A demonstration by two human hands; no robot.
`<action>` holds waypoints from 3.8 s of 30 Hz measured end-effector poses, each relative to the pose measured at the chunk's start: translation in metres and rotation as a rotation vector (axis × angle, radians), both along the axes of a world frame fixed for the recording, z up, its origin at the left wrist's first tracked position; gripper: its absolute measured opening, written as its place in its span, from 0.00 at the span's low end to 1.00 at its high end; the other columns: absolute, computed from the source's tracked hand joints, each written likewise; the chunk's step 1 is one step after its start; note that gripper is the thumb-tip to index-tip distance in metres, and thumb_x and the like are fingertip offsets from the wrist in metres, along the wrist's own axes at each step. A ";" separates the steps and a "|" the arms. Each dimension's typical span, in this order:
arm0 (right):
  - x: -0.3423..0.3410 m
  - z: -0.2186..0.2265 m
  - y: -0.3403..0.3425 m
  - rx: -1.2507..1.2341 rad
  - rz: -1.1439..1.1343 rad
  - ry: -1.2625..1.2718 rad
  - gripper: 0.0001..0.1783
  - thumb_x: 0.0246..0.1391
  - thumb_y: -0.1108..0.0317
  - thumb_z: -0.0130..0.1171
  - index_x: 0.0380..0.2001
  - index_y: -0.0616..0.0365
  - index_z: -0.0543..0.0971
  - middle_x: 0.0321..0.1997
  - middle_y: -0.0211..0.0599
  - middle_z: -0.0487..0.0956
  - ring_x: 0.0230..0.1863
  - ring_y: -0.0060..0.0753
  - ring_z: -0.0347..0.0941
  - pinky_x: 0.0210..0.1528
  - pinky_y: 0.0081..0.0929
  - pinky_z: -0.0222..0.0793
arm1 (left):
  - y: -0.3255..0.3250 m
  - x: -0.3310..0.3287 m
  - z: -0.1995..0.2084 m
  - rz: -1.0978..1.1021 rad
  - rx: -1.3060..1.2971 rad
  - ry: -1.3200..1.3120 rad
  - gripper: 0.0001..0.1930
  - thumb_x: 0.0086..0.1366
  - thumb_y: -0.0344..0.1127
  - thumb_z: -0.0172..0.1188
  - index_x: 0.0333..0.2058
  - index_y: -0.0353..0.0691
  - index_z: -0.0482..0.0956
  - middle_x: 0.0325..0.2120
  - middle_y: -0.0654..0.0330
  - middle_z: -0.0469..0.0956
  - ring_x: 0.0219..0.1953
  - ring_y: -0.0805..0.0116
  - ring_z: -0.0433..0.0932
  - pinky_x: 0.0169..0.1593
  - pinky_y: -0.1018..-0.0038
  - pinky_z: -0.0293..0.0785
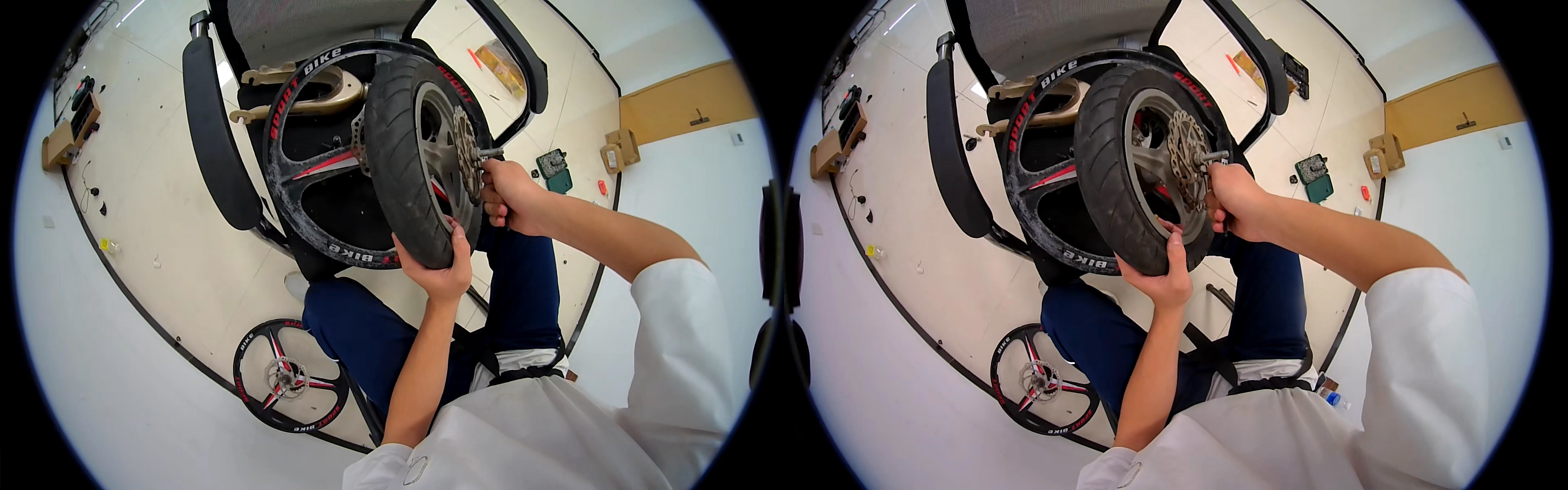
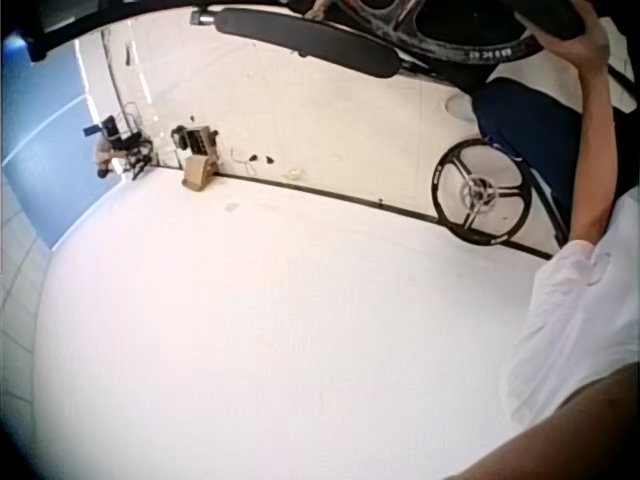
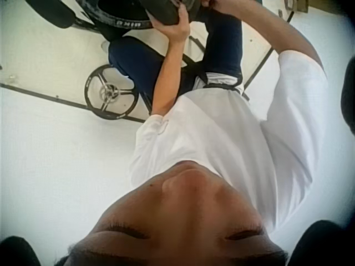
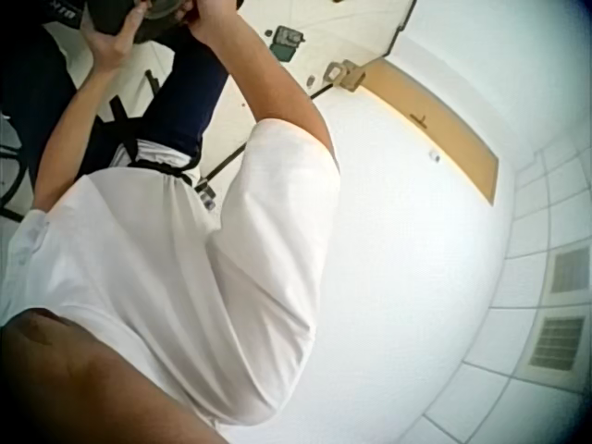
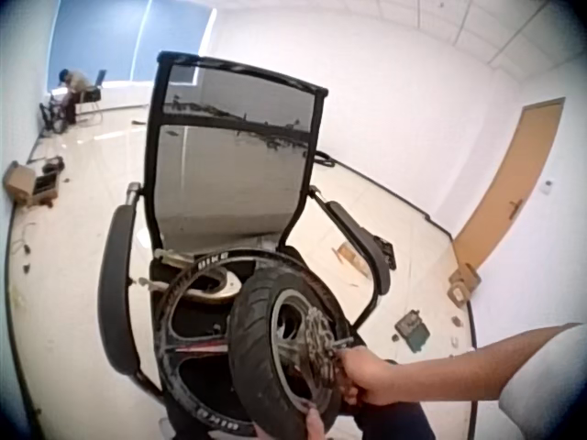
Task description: The person assembles a bicycle wheel by attaching a brake disc to the hub, mounting the tire, and tightening bolts with an Allen key. The person handles the wheel, brake disc, tire, and tools while seated on a chair in a workshop.
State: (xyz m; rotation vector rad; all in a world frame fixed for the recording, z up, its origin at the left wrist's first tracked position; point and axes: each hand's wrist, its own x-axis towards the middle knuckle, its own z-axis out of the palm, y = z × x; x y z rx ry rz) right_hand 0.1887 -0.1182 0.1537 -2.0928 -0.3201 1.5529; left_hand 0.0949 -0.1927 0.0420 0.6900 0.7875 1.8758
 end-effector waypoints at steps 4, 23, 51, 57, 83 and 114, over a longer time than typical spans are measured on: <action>-0.008 0.004 0.010 -0.042 -0.049 -0.018 0.15 0.67 0.57 0.38 0.24 0.46 0.60 0.12 0.20 0.51 0.11 0.20 0.48 0.16 0.25 0.47 | 0.001 0.001 0.002 -0.006 -0.007 -0.035 0.27 0.58 0.18 0.61 0.55 0.24 0.60 0.34 0.50 0.78 0.32 0.69 0.79 0.35 0.76 0.78; 0.035 -0.018 -0.005 0.274 0.365 -0.065 0.19 0.68 0.58 0.35 0.23 0.56 0.63 0.07 0.30 0.59 0.03 0.25 0.55 0.06 0.26 0.55 | 0.004 0.019 -0.010 0.003 -0.011 -0.021 0.31 0.57 0.18 0.58 0.58 0.27 0.57 0.36 0.49 0.75 0.36 0.66 0.77 0.42 0.70 0.78; 0.130 -0.071 0.013 0.994 1.069 -0.921 0.11 0.61 0.66 0.54 0.31 0.63 0.69 0.15 0.42 0.73 0.17 0.47 0.72 0.18 0.38 0.64 | 0.020 0.058 -0.001 -0.103 -0.067 0.105 0.34 0.55 0.24 0.51 0.62 0.33 0.53 0.37 0.47 0.70 0.36 0.57 0.73 0.47 0.52 0.75; 0.122 -0.066 0.010 0.953 0.996 -0.835 0.09 0.54 0.69 0.53 0.33 0.64 0.69 0.23 0.47 0.73 0.24 0.55 0.71 0.26 0.45 0.64 | 0.022 0.055 -0.005 -0.082 -0.023 0.088 0.35 0.57 0.25 0.53 0.63 0.29 0.50 0.36 0.46 0.71 0.36 0.59 0.73 0.44 0.55 0.77; 0.132 -0.116 0.029 1.295 0.348 -0.682 0.22 0.57 0.62 0.47 0.47 0.68 0.75 0.43 0.52 0.79 0.41 0.47 0.78 0.44 0.34 0.72 | 0.024 0.061 0.014 -0.127 -0.148 0.127 0.30 0.56 0.28 0.51 0.58 0.34 0.58 0.33 0.48 0.69 0.35 0.56 0.71 0.46 0.52 0.73; 0.187 -0.009 0.067 0.957 0.561 -0.839 0.17 0.68 0.60 0.46 0.40 0.67 0.69 0.19 0.61 0.76 0.24 0.67 0.74 0.28 0.57 0.68 | 0.195 0.125 0.218 -0.454 -0.689 0.615 0.09 0.55 0.30 0.58 0.30 0.29 0.80 0.22 0.57 0.79 0.20 0.68 0.77 0.26 0.69 0.74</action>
